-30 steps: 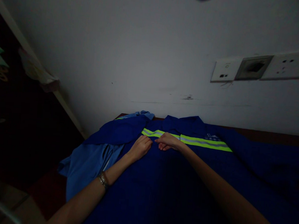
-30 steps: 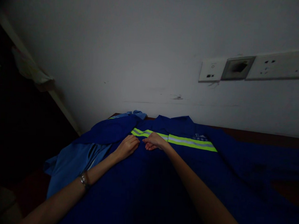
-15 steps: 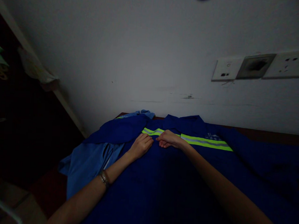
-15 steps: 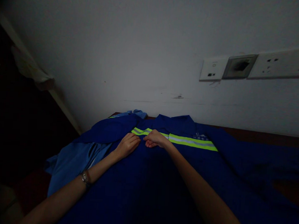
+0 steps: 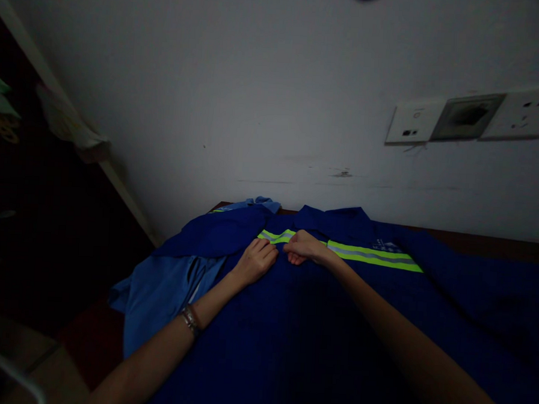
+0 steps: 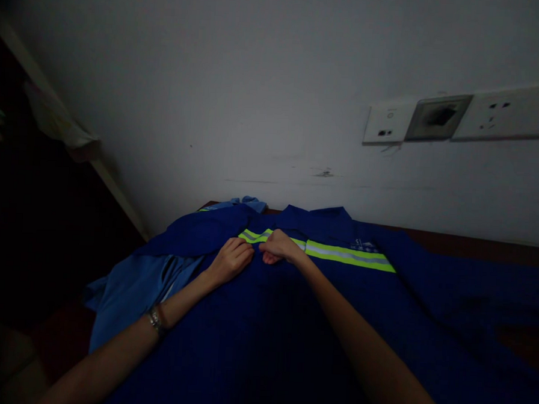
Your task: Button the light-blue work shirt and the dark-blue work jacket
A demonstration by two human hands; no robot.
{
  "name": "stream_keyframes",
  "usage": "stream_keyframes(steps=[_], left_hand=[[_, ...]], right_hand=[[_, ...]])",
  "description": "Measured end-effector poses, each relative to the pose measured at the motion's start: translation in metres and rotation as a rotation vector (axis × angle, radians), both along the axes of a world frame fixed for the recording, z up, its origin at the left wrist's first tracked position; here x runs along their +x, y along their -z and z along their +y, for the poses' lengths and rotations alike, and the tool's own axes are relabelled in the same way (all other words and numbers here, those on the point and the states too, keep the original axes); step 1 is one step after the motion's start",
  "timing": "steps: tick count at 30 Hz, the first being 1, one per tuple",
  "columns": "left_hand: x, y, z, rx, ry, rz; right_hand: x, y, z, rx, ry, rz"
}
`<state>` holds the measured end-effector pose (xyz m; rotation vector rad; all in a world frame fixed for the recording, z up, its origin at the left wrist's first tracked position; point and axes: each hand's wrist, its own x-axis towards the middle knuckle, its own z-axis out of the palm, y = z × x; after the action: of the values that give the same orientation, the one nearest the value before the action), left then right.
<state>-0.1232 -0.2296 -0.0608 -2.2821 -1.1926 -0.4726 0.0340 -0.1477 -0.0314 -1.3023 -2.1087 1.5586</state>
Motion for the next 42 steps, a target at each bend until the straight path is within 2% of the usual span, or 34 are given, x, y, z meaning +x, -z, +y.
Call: stream_keyframes(steps=[4,11,16,19,24,28,35,42], left_hand=[[-0.001,0.001,0.0,0.014,0.059,-0.032],[-0.001,0.004,0.001,0.026,0.095,-0.274],[0.001,0.006,0.001,0.003,0.041,-0.361],[0.002,0.007,0.0,0.006,-0.006,-0.404],[0.003,0.006,-0.001,0.0,-0.078,-0.395],[0.004,0.005,-0.002,-0.016,-0.101,-0.357],[0.005,0.005,-0.003,0.008,-0.121,-0.335],[0.006,0.004,-0.004,0.012,-0.131,-0.31]], right_hand=[[-0.005,-0.001,-0.002,0.046,-0.019,-0.044],[-0.005,-0.002,-0.001,0.197,0.011,0.03],[0.005,-0.013,-0.005,0.231,-0.14,0.001],[0.008,-0.013,-0.005,0.342,-0.22,-0.021],[0.004,-0.006,-0.003,0.541,-0.239,-0.096],[0.003,-0.003,-0.001,0.633,-0.278,-0.113],[0.006,-0.004,-0.002,0.616,-0.327,-0.085],[0.006,-0.002,-0.001,0.495,-0.324,-0.063]])
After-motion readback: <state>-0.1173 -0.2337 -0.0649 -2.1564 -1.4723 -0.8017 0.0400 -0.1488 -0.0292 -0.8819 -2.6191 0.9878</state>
